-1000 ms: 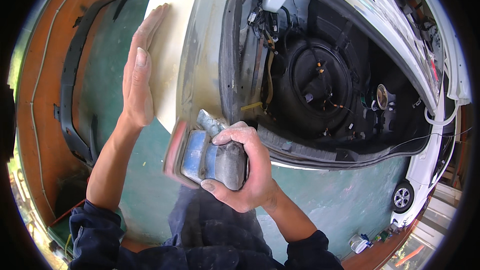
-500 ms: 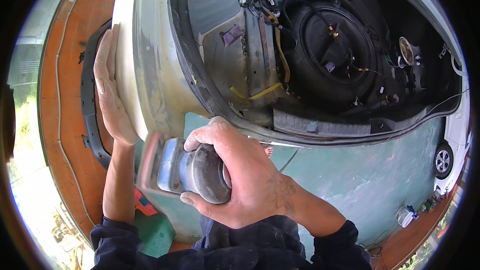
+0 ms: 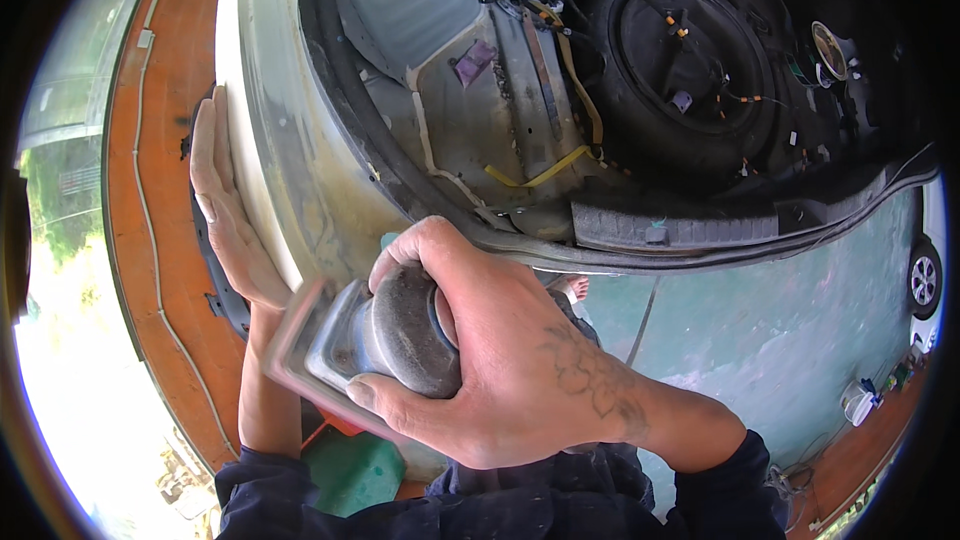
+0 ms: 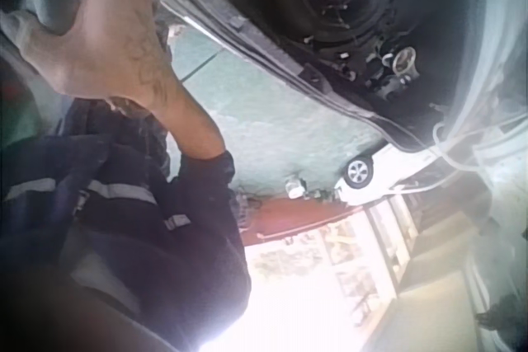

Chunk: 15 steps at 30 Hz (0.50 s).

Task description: The person uses an orbital sander to smooth the surface of a car hood, moving the tool across various sections. They periodically pause to wipe the surface with a cloth and inspect the finish before continuing to sand.

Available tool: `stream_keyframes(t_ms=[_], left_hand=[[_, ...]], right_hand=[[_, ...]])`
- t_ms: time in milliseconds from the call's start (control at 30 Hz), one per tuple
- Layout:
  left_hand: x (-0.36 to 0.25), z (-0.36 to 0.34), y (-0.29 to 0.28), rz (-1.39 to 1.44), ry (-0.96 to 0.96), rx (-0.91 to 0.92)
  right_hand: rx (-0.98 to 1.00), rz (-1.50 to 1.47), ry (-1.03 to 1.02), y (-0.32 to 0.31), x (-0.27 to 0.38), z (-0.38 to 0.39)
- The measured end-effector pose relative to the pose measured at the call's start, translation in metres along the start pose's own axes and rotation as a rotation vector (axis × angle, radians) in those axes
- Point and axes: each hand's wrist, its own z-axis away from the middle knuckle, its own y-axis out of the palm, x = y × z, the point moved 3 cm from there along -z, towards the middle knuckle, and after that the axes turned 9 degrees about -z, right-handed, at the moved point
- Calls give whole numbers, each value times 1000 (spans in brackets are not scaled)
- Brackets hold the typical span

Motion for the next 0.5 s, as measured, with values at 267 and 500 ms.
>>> stream_keyframes(t_ms=[267,500], left_hand=[[-4,-2,-2,3,-54,7],[-5,-2,1,-16,-26,38]], right_hand=[[3,79,15,-11,-18,15],[-211,63,40,-14,-35,33]])
